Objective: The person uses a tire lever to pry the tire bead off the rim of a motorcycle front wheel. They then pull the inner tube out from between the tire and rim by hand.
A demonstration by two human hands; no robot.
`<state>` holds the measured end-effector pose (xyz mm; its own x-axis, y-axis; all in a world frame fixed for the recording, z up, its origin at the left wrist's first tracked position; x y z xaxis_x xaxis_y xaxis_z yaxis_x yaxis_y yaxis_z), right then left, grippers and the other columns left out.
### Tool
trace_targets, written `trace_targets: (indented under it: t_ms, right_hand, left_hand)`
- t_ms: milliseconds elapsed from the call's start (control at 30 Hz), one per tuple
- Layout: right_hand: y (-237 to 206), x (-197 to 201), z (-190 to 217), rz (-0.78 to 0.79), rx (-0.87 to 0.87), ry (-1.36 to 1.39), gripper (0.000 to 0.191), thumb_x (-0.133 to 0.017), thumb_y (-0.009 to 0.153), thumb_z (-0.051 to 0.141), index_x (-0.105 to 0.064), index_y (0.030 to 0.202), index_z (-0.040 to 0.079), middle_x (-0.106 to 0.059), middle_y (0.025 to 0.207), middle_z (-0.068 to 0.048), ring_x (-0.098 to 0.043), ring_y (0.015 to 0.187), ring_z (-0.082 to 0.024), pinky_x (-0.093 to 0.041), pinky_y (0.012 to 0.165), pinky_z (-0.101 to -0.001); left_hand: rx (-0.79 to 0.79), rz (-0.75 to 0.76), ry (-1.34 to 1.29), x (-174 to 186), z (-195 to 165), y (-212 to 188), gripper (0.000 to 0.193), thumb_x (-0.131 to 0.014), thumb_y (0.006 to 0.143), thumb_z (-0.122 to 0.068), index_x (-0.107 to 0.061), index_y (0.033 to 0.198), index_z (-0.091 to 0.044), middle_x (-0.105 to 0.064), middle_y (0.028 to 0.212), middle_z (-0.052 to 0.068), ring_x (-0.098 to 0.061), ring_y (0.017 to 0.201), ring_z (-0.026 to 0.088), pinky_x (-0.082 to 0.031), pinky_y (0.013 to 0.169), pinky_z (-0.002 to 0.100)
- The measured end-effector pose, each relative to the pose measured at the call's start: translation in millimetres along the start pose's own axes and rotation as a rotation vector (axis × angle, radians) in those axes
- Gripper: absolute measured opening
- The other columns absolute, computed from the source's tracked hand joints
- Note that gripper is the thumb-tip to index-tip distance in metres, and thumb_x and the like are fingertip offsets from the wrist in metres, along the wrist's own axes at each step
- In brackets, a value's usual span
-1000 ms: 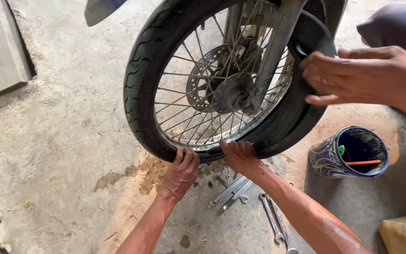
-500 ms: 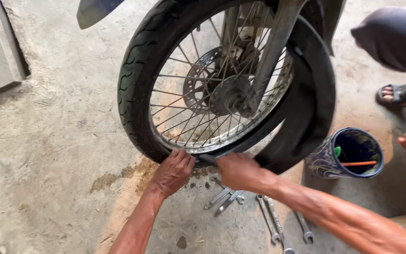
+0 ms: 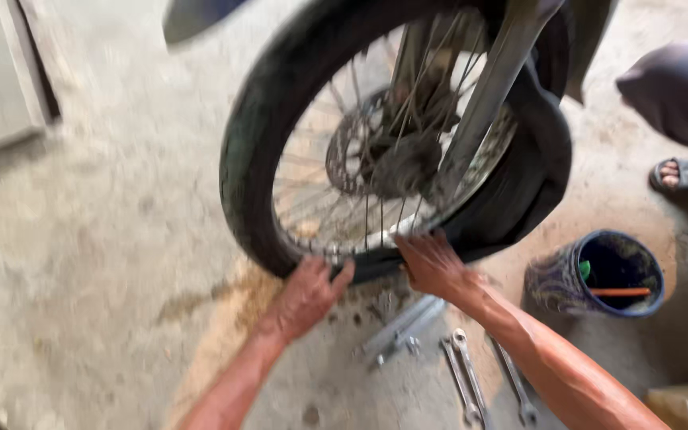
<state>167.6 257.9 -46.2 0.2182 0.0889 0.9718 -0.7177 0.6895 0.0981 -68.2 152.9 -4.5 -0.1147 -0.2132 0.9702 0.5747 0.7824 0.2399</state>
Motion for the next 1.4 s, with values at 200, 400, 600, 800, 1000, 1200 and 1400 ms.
trace_targets:
  t_ms: [200,400,600,800,1000,1200,1400]
  right_hand:
    - [22,-14,43,0.076,0.073,0.054,0.071,-0.074,0.081,0.06,-0.058,0.123,0.004,-0.062,0.106,-0.017,-0.06,0.1,-0.035,-0.043,0.093,-0.0522]
    - [37,-9,82,0.091,-0.004,0.056,0.063,-0.06,0.092,0.065,-0.06,0.12,0.008,-0.062,0.107,-0.018,-0.06,0.1,-0.035,-0.045,0.089,-0.0501]
    - [33,-22,81,0.216,-0.094,0.068,0.065,-0.05,0.098,0.067,-0.057,0.125,0.008,-0.064,0.102,-0.012,-0.062,0.1,-0.03,-0.046,0.09,-0.0483]
    - [29,-16,52,0.0,0.07,-0.164,0.063,-0.057,0.085,0.065,-0.061,0.119,0.012,-0.066,0.112,-0.015,-0.062,0.108,-0.035,-0.047,0.083,-0.0563]
    - [0,-11,4,0.178,0.015,-0.418,0.039,-0.066,0.087,0.019,-0.061,0.124,0.008,-0.067,0.102,-0.017,-0.069,0.085,-0.029,-0.055,0.075,-0.0415]
    - [-3,3,24,0.194,-0.223,0.08,0.015,-0.058,0.079,0.006,-0.069,0.087,0.0,-0.06,0.069,-0.019,-0.062,0.061,-0.032,-0.051,0.057,-0.0467]
    - [-14,44,50,0.637,-0.466,0.314,0.023,-0.052,0.082,0.007,-0.068,0.094,-0.004,-0.066,0.073,-0.015,-0.062,0.058,-0.022,-0.053,0.055,-0.0426]
  left_hand:
    - [-0.085,-0.224,0.211,28,17,20,0.029,-0.057,0.095,-0.003,-0.063,0.123,-0.006,-0.067,0.121,0.022,-0.061,0.115,0.033,-0.043,0.105,0.042]
    - [-0.263,0.44,0.608,59,54,12,0.028,-0.059,0.094,-0.024,-0.072,0.103,-0.001,-0.065,0.118,0.018,-0.056,0.12,0.034,-0.034,0.111,0.052]
    - [-0.281,0.418,0.651,46,44,-2,0.027,-0.064,0.09,-0.024,-0.071,0.105,-0.003,-0.068,0.117,0.011,-0.059,0.116,0.027,-0.04,0.104,0.044]
    - [-0.04,0.252,0.568,-13,15,2,0.019,-0.066,0.087,-0.014,-0.069,0.102,-0.003,-0.069,0.103,0.016,-0.063,0.104,0.025,-0.048,0.098,0.038]
    - [0.107,0.173,0.177,-58,-22,18,0.029,-0.067,0.073,-0.012,-0.065,0.098,0.003,-0.067,0.094,0.02,-0.064,0.096,0.032,-0.05,0.089,0.04]
    - [0.118,0.102,0.128,-66,-11,15,0.02,-0.067,0.081,-0.005,-0.064,0.1,0.002,-0.067,0.093,0.019,-0.065,0.096,0.032,-0.049,0.096,0.042]
    - [0.106,0.101,0.008,-63,-6,7,0.024,-0.062,0.073,0.0,-0.063,0.097,0.001,-0.068,0.09,0.019,-0.066,0.096,0.033,-0.048,0.097,0.043]
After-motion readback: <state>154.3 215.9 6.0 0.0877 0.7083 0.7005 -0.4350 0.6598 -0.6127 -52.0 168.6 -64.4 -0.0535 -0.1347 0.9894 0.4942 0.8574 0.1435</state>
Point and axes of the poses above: each hand's wrist, its own y-axis towards the middle knuckle, its own x-axis out of the back of the hand, z = x × y, the point moved 2 cm from there along y, towards the middle knuckle
